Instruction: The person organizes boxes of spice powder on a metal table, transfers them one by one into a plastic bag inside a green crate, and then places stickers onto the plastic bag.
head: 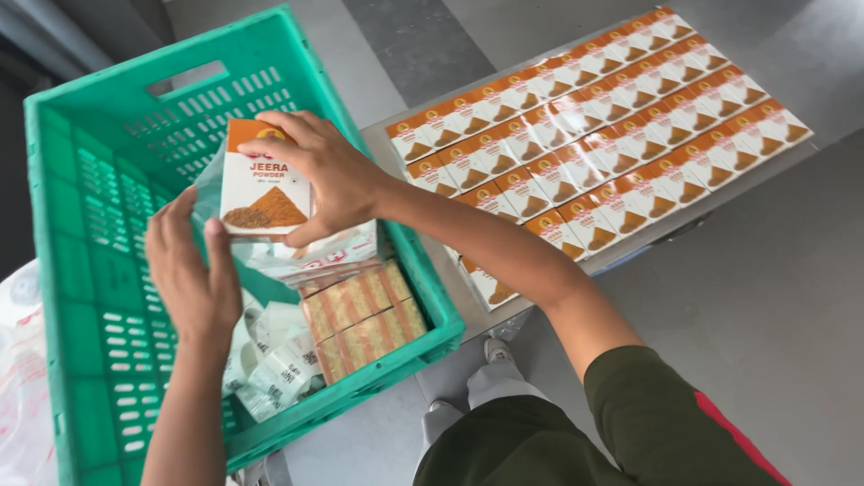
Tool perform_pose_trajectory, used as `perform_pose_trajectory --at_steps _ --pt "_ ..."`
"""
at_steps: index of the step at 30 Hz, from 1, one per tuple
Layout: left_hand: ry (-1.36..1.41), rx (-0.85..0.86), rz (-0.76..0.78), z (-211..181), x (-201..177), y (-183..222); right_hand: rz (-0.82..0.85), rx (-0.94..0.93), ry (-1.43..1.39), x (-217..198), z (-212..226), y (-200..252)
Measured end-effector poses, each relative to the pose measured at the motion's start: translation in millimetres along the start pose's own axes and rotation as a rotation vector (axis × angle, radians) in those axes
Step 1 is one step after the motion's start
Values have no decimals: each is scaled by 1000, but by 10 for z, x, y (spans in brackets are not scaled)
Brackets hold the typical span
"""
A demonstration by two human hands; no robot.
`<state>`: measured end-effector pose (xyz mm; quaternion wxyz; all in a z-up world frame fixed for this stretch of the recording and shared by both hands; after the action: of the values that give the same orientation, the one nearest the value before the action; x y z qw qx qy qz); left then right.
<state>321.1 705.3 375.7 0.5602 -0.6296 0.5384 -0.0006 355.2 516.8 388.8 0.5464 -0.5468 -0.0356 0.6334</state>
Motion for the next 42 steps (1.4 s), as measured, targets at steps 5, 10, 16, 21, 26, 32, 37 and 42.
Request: perform_pose_trajectory --at_steps 5,10,16,21,26,32,37,42 --pt "99 32 -8 -502 -219 -21 -87 -17 30 -635 279 499" --pt "112 22 -30 -1164 -252 321 -103 29 37 -1242 348 1247" --pt "418 -95 66 -1999 711 949 -40 186 77 -1858 77 2231" --pt "512 -242 173 -2852 1724 1046 -33 355 77 -2376 -288 3111" --pt "794 -499 490 -3478 2943 1365 -24 476 106 -2820 -646 3949" --pt "1119 -907 862 -4161 4199 1960 -29 605 183 -3310 -965 4752" --pt "1237 -946 911 -4625 4837 2095 -24 682 224 -3637 -1284 5233" --pt "1181 -1033 997 -4984 5424 1970 -295 885 313 -4052 -1718 5870"
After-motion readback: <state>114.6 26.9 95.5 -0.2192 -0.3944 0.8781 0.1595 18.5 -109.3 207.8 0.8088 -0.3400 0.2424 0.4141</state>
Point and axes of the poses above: each hand's wrist, its own y-axis away from the middle knuckle, its own x-axis out of the palm, z = x × y, the point moved 9 cm from there along -y, towards the middle knuckle, and after that the axes turned 3 degrees about -z, right-handed, at the moved point
